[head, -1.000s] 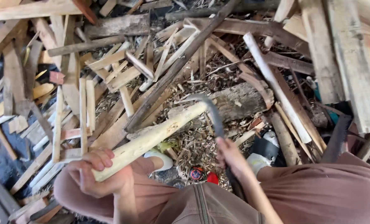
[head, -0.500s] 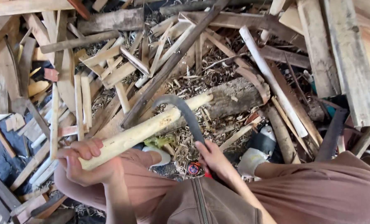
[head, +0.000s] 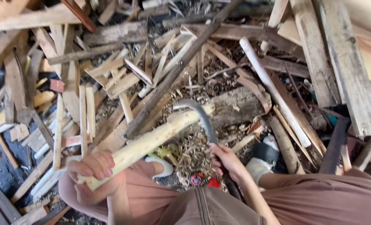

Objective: Shaving bark and wood from a branch using a billhook

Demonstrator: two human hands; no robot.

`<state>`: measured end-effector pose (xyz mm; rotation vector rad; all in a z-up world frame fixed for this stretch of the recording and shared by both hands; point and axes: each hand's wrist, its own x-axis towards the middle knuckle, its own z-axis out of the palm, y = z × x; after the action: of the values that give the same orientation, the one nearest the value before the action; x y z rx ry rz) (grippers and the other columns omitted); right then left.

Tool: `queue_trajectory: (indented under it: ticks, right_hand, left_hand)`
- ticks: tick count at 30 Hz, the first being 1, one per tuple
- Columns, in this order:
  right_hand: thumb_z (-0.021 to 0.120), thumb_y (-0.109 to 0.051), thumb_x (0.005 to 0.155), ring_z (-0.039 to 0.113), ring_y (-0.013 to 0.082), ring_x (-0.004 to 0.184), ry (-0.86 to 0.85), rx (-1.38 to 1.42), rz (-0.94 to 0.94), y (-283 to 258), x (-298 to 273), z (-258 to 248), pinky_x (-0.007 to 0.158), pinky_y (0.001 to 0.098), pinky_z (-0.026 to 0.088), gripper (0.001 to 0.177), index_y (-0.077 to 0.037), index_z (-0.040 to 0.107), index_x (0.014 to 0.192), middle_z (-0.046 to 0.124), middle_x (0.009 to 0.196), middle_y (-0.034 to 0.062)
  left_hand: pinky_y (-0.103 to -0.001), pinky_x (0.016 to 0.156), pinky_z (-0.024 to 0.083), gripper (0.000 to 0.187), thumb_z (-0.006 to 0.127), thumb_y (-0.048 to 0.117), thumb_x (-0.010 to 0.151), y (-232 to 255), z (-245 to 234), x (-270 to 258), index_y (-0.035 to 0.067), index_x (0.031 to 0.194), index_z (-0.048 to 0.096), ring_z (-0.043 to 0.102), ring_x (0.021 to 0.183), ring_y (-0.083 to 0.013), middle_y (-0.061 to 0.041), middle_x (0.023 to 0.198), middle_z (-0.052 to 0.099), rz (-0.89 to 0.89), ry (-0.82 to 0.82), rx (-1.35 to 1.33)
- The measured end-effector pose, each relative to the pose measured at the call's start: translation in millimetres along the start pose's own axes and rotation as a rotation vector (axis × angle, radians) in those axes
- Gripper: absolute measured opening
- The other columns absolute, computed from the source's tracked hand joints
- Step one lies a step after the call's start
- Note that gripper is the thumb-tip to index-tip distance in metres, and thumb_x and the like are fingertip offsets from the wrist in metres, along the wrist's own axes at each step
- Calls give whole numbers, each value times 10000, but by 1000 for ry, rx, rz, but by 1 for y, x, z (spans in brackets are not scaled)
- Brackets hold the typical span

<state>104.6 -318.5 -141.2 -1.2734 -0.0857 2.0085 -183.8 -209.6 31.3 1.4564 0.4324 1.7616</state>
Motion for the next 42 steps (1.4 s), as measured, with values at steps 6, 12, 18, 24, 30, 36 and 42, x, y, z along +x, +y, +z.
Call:
queue_trajectory:
  ticks: [6, 12, 18, 24, 30, 36, 42]
  right_hand:
    - [488, -277, 1095, 382, 139, 410, 193, -34, -40, 4, 9, -21, 370, 285, 313, 280, -51, 476, 929, 445, 583, 33]
    - [507, -310, 1089, 389, 152, 337, 121, 105, 4, 9, 26, -37, 312, 289, 332, 352, -48, 462, 859, 448, 536, 42]
    - [497, -99, 1054, 524, 204, 456, 93, 81, -66, -14, 71, -66, 418, 315, 430, 159, 28, 558, 982, 565, 631, 104]
    - [399, -345, 1126, 284, 56, 388, -18, 322, -78, -7, 88, -70, 345, 239, 272, 376, -17, 537, 1007, 379, 559, -48]
    - [412, -296, 1128, 289, 51, 358, -38, 349, -67, -7, 83, -72, 310, 230, 267, 360, -6, 539, 957, 382, 533, -50]
    - [432, -239, 1130, 333, 47, 386, 90, 324, -134, -42, 57, -69, 329, 195, 307, 326, -2, 549, 939, 452, 589, -33]
    - [441, -340, 1114, 268, 61, 367, 39, 233, -22, -4, 78, -56, 330, 246, 263, 394, 1, 538, 944, 361, 523, -46]
  left_hand:
    - [-211, 644, 465, 275, 607, 442, 1026, 7, 4, 1, 184, 945, 556, 522, 541, -40, 94, 666, 564, -38, -23, -49]
    - [-235, 713, 462, 121, 607, 284, 925, 14, -3, 9, 164, 928, 600, 559, 575, -59, 62, 660, 582, -154, -111, -133]
    - [-328, 808, 473, 173, 654, 346, 903, 25, 19, 23, 202, 845, 578, 608, 730, -126, 53, 716, 595, -309, -126, -38]
    - [-269, 752, 425, 170, 568, 315, 1003, 10, 13, 10, 205, 874, 568, 549, 669, -66, 77, 701, 539, -221, -33, -220]
    - [-250, 601, 439, 345, 448, 482, 1030, 11, 15, 6, 224, 816, 528, 483, 500, -46, 92, 601, 504, -151, 63, -81]
    - [-260, 580, 506, 269, 521, 325, 943, 19, 18, 7, 185, 731, 607, 591, 476, -70, 73, 547, 572, -205, -96, -213]
    - [-274, 587, 524, 275, 560, 343, 952, 18, 24, 9, 177, 744, 629, 617, 473, -87, 58, 554, 613, -213, -170, -229]
